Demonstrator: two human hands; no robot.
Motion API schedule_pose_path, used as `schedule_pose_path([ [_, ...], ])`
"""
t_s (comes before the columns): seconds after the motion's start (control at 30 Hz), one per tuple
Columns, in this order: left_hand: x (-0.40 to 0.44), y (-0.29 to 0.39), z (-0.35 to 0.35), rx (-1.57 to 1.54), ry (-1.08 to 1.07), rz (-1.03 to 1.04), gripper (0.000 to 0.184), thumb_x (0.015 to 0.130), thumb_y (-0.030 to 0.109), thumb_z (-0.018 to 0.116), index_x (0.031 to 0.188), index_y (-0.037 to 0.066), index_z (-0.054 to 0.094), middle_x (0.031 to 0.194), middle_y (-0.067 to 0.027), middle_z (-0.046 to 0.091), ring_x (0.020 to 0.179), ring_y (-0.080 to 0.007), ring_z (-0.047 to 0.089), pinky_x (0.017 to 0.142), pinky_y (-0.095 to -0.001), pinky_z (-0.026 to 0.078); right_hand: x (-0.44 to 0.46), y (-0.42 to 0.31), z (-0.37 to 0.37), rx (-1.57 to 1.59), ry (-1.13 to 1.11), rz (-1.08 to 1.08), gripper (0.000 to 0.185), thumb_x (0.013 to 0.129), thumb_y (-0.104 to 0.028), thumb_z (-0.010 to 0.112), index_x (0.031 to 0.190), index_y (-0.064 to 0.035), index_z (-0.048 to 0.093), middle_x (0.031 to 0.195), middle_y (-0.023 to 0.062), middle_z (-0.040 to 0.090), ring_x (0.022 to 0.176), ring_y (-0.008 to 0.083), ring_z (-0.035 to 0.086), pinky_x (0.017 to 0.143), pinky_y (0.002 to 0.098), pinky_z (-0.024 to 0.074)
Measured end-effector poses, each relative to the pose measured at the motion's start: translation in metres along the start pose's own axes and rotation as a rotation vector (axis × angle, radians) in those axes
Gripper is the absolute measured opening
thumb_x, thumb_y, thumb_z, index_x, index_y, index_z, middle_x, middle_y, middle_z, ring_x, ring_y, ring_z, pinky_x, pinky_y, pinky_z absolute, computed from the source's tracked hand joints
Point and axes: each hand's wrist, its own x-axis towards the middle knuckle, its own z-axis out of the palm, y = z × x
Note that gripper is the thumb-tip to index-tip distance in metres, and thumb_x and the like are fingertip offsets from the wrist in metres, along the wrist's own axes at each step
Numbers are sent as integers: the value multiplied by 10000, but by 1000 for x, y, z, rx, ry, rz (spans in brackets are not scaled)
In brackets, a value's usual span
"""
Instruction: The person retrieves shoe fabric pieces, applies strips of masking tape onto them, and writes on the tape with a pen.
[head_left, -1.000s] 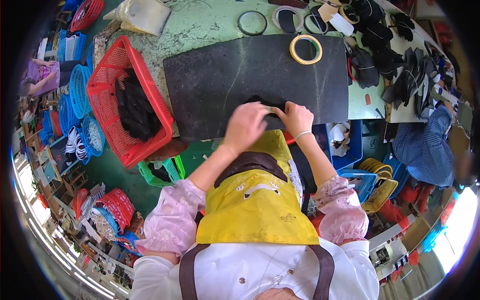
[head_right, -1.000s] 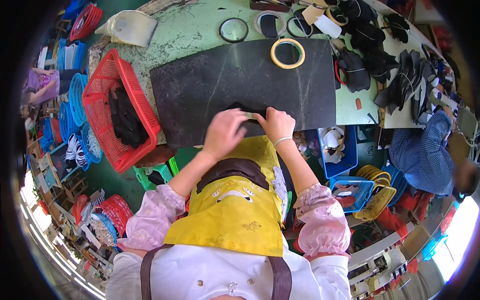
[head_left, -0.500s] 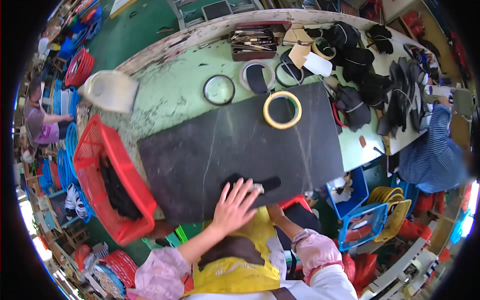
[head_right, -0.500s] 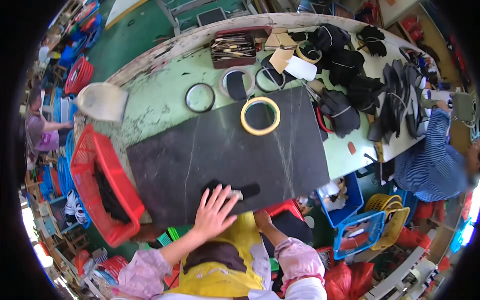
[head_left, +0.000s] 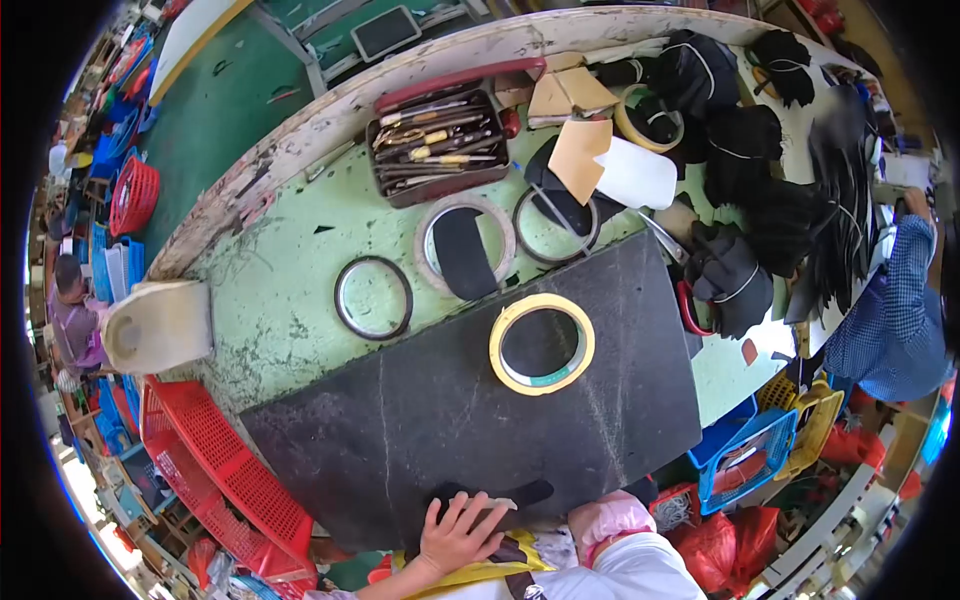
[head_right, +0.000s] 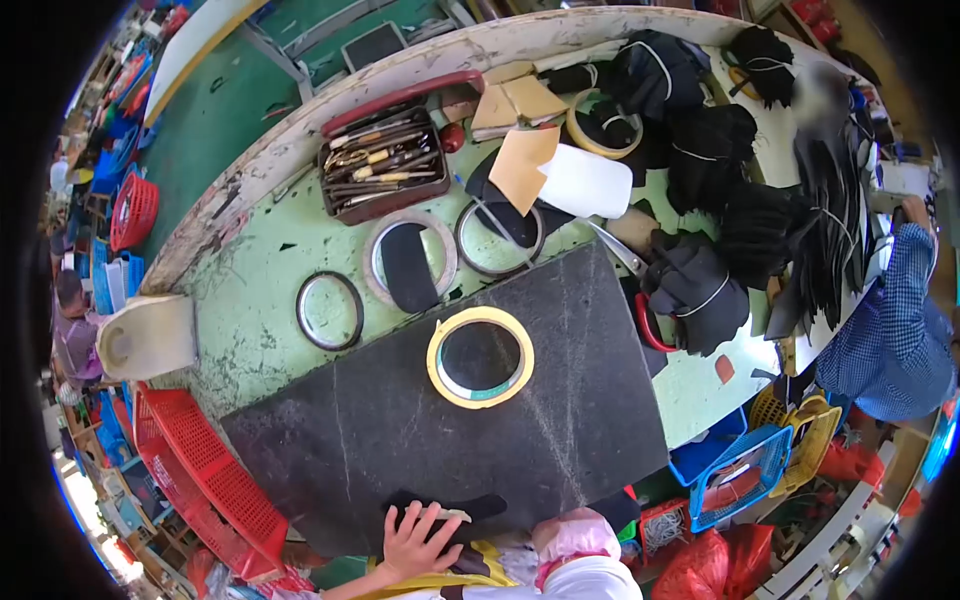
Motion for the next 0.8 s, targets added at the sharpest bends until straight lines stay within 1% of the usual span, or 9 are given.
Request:
schedule_pose_path([
  [0.23, 1, -8, 5, 3, 37, 17, 585, 807, 468, 652, 1348, 243, 652, 1423, -65, 572, 1290, -276, 504, 1169, -506, 236, -31, 30, 41, -42, 83, -68, 355, 854, -152, 580, 1194, -64, 633, 1075, 147, 686, 934, 338, 652, 846, 430, 522],
  [0.47, 6, -6, 5, 4, 47, 51, 656, 780, 416, 664, 1385, 170, 608, 1501, -150, 487, 1381, -367, 432, 1166, -576, 253, -109, 83, 29, -158, 153, -85, 404, 856, -158, 581, 1242, -43, 612, 1112, 151, 678, 980, 336, 647, 893, 434, 521],
  [0.5, 3, -7, 6, 9, 35, 51, 675, 772, 405, 665, 1394, 151, 596, 1520, -173, 460, 1401, -391, 410, 1166, -595, 250, -194, 113, 95, -173, 164, -80, 411, 857, -159, 581, 1249, -40, 609, 1118, 152, 677, 987, 336, 647, 900, 435, 521],
  [0.53, 2, -7, 7, 16, 26, 50, 695, 764, 393, 666, 1403, 132, 583, 1540, -195, 434, 1421, -414, 387, 1166, -614, 248, -193, 166, 166, -190, 174, -77, 418, 857, -160, 581, 1256, -37, 606, 1123, 152, 676, 993, 336, 646, 906, 435, 520],
  [0.57, 1, -5, 6, 16, 36, 38, 691, 764, 380, 670, 1404, 135, 581, 1536, -187, 442, 1414, -410, 398, 1161, -611, 264, -180, 144, 114, -209, 185, -56, 418, 857, -160, 581, 1256, -37, 606, 1123, 152, 676, 993, 336, 646, 906, 435, 520],
  [0.63, 7, 0, 4, 4, 78, 59, 688, 764, 366, 674, 1406, 137, 579, 1531, -179, 450, 1407, -405, 410, 1156, -607, 280, -173, 190, -88, 823, 291, 739, 291, 886, -183, 628, 1120, -18, 680, 986, 125, 715, 806, 227, 652, 731, 336, 541],
  [0.67, 6, 0, 4, 13, 58, 36, 690, 760, 360, 669, 1405, 132, 577, 1534, -187, 445, 1415, -415, 399, 1160, -615, 276, -142, 146, -166, 1369, 337, 1096, 249, 901, -195, 651, 1052, -9, 718, 917, 112, 734, 713, 172, 654, 644, 287, 551],
  [0.7, 4, 0, 4, 28, 32, 7, 692, 757, 355, 664, 1404, 126, 574, 1536, -194, 439, 1422, -425, 388, 1163, -623, 271, -137, 178, -194, 1368, 364, 1091, 249, 901, -195, 651, 1052, -9, 718, 917, 112, 734, 713, 172, 654, 644, 287, 551],
  [0.8, 5, 1, 8, 43, 28, 10, 700, 761, 347, 639, 1409, 95, 553, 1539, -220, 424, 1430, -457, 363, 1167, -640, 260, -166, 269, -255, 1413, 1184, 980, 285, 933, -275, 587, 1068, -46, 690, 916, 98, 709, 751, 184, 657, 645, 284, 531],
])
